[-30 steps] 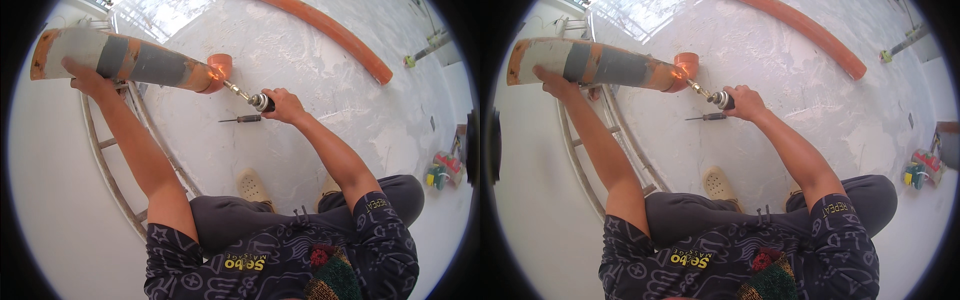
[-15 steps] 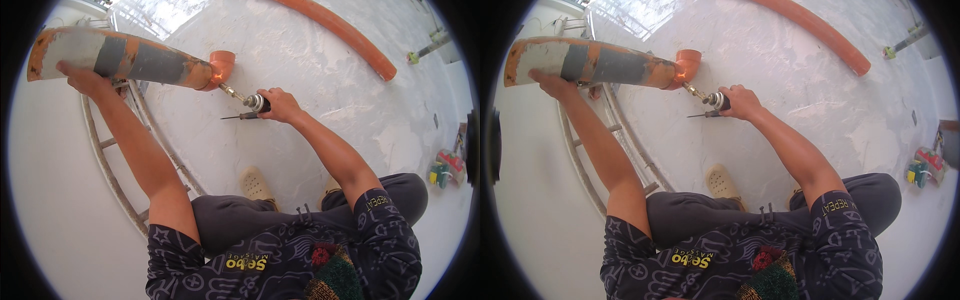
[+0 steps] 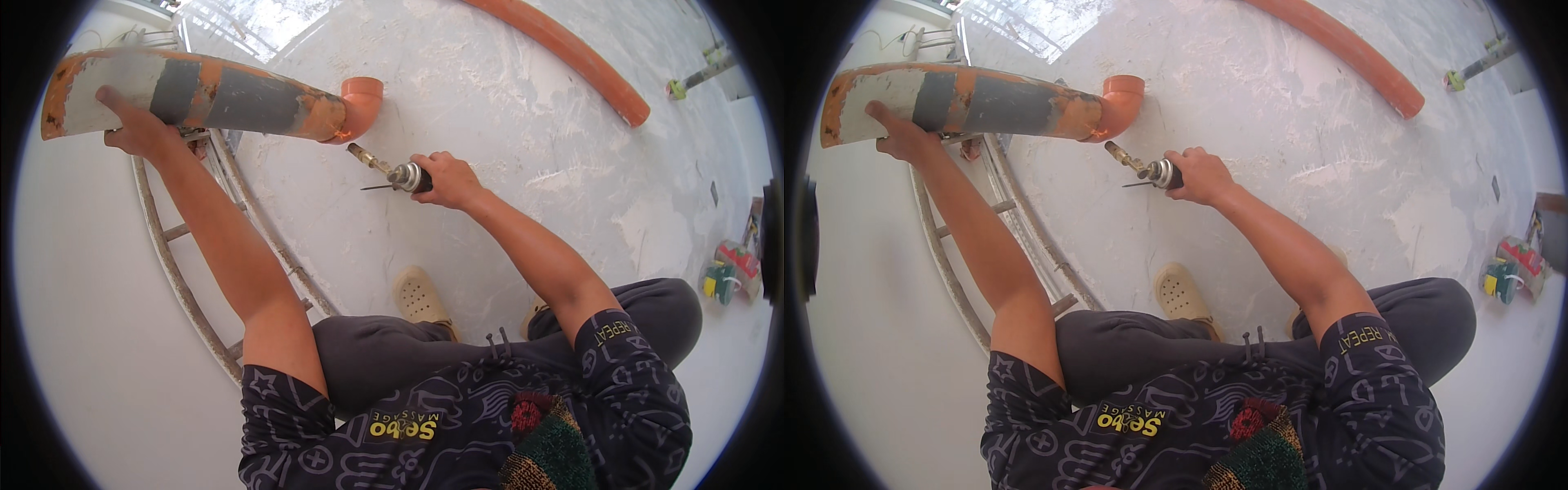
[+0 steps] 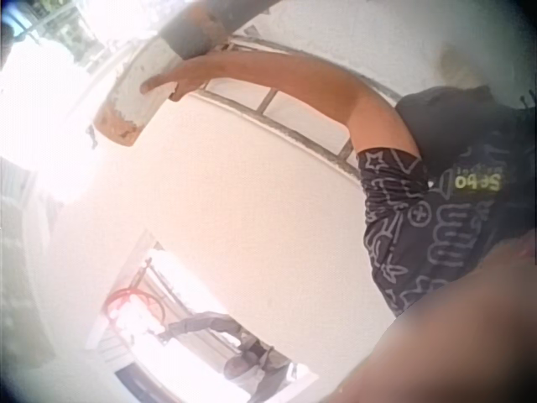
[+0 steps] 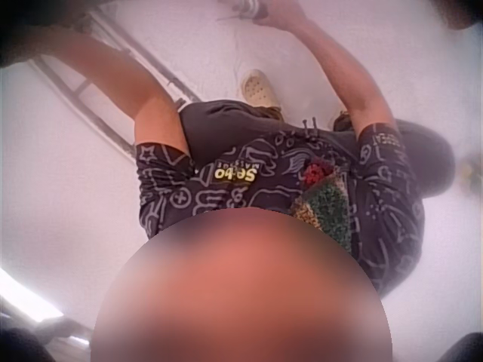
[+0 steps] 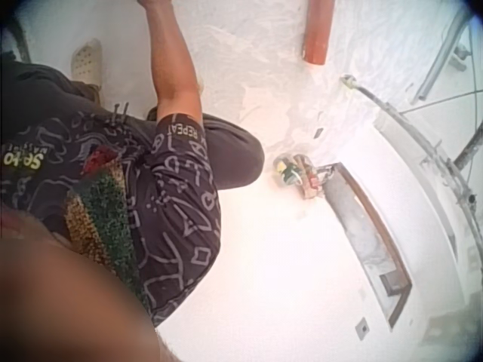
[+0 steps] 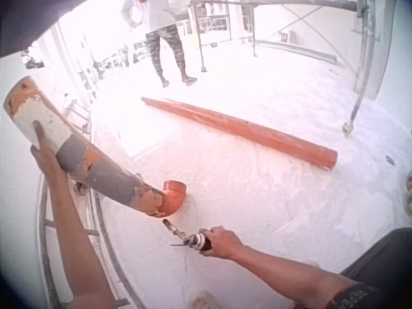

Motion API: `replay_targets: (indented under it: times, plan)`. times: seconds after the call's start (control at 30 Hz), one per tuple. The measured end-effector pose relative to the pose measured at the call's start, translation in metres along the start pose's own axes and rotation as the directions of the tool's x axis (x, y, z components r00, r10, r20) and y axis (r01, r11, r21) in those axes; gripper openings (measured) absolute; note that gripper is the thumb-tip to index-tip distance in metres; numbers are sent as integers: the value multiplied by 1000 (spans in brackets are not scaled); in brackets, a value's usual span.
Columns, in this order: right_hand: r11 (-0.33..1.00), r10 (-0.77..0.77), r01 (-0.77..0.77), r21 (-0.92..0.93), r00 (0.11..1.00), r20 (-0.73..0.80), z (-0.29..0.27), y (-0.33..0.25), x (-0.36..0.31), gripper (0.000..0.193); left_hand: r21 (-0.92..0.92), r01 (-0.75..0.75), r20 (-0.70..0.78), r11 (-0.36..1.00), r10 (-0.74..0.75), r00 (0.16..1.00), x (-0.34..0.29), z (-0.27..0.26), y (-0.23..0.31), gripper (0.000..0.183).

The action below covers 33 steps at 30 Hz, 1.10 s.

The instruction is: The person uses a blowtorch to heat a section of an orange pipe. They rotate the pipe to apply heat evenly around the circumference.

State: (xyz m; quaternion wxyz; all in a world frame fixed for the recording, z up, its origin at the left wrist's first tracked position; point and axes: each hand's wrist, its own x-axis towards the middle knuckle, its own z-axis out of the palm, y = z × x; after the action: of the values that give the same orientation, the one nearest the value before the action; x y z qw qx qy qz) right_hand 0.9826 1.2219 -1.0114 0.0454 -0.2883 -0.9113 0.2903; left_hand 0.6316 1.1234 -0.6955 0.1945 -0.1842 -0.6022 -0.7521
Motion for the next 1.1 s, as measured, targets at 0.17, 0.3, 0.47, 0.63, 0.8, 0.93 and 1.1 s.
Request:
replay_targets:
  times: [0.17,0.3,0.47,0.63,0.8,0.93,1.1]
  plan:
    - [1000,3,-2,4,1000,-12,7,-6,2,76,20,21,-3,1000,-21,1000,-1,6,-1,109]
    - [1000,7,-6,8,1000,-19,11,-7,2,76,20,22,-14,1000,-22,1000,-1,10,-3,110]
    - [1000,10,-9,23,1000,-30,11,-3,-1,76,33,37,-4,999,-37,999,3,12,-7,110]
    - [999,48,-47,9,999,-24,5,4,-2,77,64,24,3,998,-24,1000,11,12,-11,116]
    - [999,35,-35,-3,998,-57,3,8,0,77,-2,18,16,1000,-18,1000,12,13,-14,118]
    - [998,56,-56,-2,997,-44,1,12,1,78,-35,16,29,999,-15,999,12,13,-16,113]
    - [998,64,-64,-7,997,-42,-5,18,4,78,-104,-48,118,993,60,991,8,7,-16,101]
